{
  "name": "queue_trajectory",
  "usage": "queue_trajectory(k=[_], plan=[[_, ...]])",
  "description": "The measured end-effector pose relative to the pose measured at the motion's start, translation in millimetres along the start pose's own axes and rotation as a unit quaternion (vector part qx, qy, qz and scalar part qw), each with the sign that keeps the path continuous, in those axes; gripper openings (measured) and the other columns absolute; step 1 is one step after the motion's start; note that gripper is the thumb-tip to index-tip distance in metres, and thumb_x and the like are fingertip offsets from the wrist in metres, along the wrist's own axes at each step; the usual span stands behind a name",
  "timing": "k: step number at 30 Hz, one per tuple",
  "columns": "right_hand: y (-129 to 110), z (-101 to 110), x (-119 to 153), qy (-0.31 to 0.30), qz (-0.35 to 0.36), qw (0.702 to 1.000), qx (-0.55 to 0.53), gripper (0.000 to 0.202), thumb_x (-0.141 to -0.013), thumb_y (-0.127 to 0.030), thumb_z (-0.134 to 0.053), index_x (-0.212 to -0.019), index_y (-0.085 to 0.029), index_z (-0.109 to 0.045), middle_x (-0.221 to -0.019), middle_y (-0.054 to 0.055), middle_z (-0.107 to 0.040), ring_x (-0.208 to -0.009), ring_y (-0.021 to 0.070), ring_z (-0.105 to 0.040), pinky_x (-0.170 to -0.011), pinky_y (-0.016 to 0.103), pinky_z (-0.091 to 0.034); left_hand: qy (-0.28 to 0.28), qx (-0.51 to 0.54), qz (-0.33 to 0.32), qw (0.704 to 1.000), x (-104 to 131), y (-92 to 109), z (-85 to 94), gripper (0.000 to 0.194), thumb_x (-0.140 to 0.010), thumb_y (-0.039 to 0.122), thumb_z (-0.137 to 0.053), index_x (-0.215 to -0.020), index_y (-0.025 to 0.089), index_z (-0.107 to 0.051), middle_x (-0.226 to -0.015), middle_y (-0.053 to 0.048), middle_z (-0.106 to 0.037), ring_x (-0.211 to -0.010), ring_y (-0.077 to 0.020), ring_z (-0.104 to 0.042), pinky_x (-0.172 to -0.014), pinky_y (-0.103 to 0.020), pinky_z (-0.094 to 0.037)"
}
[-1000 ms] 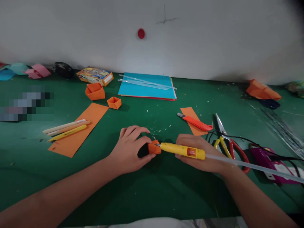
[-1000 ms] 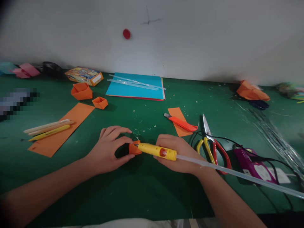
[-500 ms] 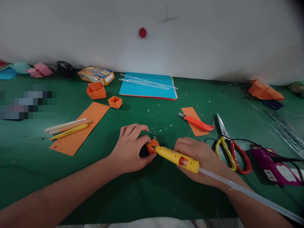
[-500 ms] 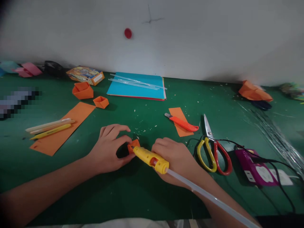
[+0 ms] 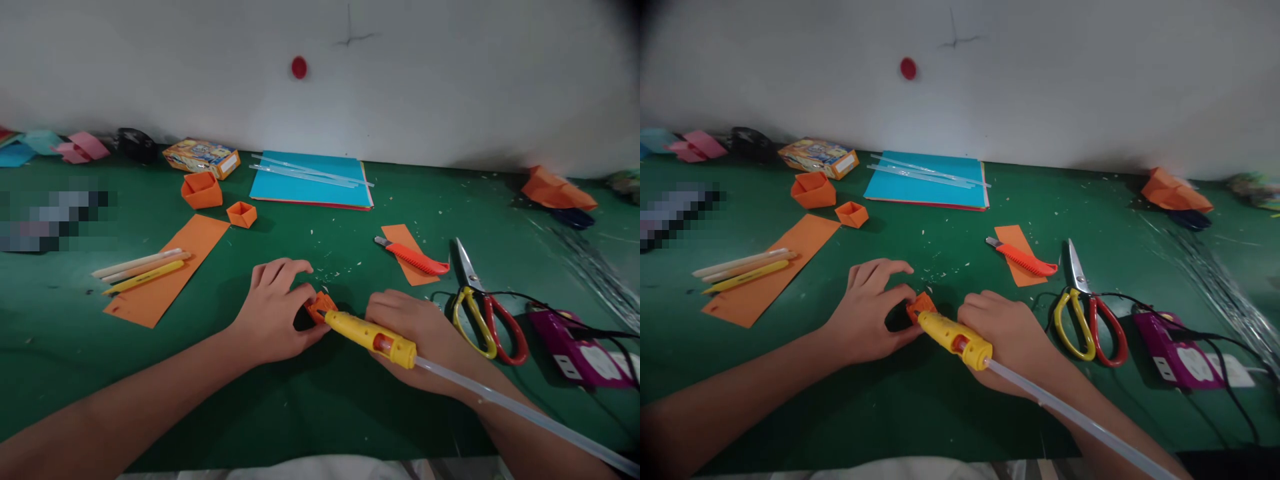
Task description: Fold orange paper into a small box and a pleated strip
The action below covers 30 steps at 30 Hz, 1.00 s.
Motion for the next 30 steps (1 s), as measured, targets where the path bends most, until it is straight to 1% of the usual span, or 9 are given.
queue_trajectory(k=[3,15,22,30], plan=[[0.7,-0.3,0.1,0.004,-0.002,1.000,-0.003,0.012,-0.086,-0.025,-0.057,-0.081,-0.021,-0.047,-0.079,0.002,-0.054,-0.071,0.0173,-0.046,-0.059,0.031,-0.027,0.000,0.000,0.000,1.000,0.0,-0.4,0.1,0.033,-0.081,0.054,-0.067,-0.086,0.021,-0.067,-0.131,-0.011,-0.056,-0.124,-0.0353,-0.048,-0.097,-0.053,-0.038],[3.5,-2.3,1.3,-0.012,-0.011,1.000,0.013,0.017,-0.087,-0.029,-0.057,-0.078,-0.021,-0.045,-0.077,0.002,-0.051,-0.070,0.0166,-0.045,-0.058,0.030,-0.025,-0.007,-0.001,-0.001,1.000,-0.5,-2.3,-1.3,0.034,-0.080,0.054,-0.069,-0.088,0.021,-0.067,-0.132,-0.012,-0.056,-0.125,-0.0363,-0.048,-0.097,-0.053,-0.037],[5.7,0.0,3.0,0.009,0.006,1.000,0.016,0.016,-0.086,-0.026,-0.058,-0.078,-0.021,-0.044,-0.076,0.001,-0.050,-0.069,0.0161,-0.043,-0.058,0.030,-0.025,-0.008,0.004,-0.001,1.000,0.7,-2.2,-0.9,0.033,-0.079,0.054,-0.071,-0.089,0.022,-0.067,-0.132,-0.011,-0.056,-0.125,-0.0357,-0.048,-0.098,-0.053,-0.037],[5.8,2.7,3.5,0.023,0.009,0.999,0.020,0.021,-0.086,-0.026,-0.058,-0.076,-0.022,-0.041,-0.073,0.001,-0.048,-0.067,0.0166,-0.043,-0.057,0.030,-0.024,-0.010,0.004,0.002,1.000,1.4,-2.7,-2.4,0.033,-0.078,0.054,-0.072,-0.087,0.023,-0.067,-0.132,-0.011,-0.056,-0.125,-0.0355,-0.047,-0.098,-0.054,-0.037]])
Point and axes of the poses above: each hand's wrist, its own x-axis away from the middle knuckle, its own z-axis out of the back of the hand, y = z × x, the point moved 3 cm from there along -x, towards the middle knuckle
